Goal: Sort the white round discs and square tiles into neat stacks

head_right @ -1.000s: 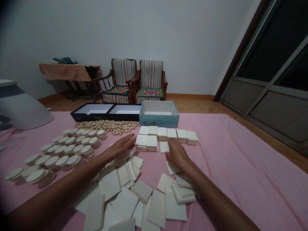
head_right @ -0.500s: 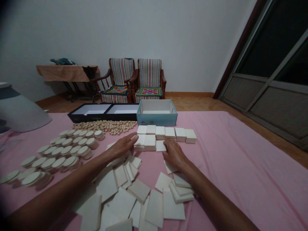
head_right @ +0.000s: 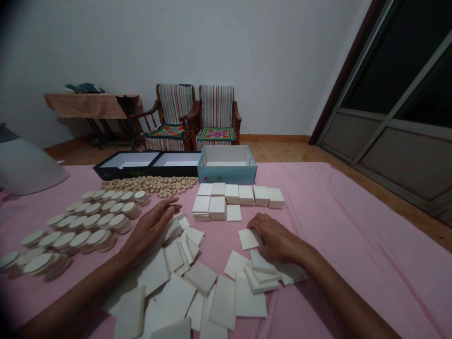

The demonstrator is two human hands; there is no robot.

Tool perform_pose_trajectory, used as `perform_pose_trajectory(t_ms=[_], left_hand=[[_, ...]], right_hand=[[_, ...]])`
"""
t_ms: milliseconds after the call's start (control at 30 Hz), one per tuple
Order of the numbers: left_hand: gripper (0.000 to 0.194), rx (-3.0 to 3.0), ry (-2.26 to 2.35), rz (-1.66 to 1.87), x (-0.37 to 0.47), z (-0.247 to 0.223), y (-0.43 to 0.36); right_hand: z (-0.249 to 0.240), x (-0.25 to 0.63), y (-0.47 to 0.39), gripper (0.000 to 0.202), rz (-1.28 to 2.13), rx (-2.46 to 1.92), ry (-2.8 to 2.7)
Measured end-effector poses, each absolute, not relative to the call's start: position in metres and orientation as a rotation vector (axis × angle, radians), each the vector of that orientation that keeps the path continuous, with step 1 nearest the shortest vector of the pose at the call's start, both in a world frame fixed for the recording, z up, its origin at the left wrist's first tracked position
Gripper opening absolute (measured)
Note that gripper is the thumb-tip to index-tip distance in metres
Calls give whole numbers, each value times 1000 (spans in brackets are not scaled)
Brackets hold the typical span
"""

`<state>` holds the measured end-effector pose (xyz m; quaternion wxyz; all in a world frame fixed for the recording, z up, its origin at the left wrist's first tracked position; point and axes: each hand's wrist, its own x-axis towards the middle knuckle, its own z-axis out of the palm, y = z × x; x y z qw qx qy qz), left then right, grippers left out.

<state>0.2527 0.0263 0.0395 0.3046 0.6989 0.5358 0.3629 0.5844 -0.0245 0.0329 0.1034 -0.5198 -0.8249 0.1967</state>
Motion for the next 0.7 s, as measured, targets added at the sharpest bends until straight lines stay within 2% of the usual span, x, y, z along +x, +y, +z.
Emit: perform_pose_trajectory(t_ms=[133, 467, 567, 667, 700], left_hand=[[53, 1846, 1475, 1025, 247, 35, 28], [49, 1883, 1476, 1020, 245, 32, 28], [48, 1900, 1477, 1021, 245, 32, 28], [46, 1920, 1473, 1011, 246, 32, 28], [46, 1926, 1475, 1006, 246, 32, 28]], right_hand=[[41, 569, -12, 26, 422, -1773, -2220], [37, 524, 13, 26, 244, -1898, -2024], [43, 531, 1, 24, 331, -1845, -2103], [56, 544, -19, 11, 549, -1757, -2294], [60, 549, -26, 13, 619, -1721, -2362]])
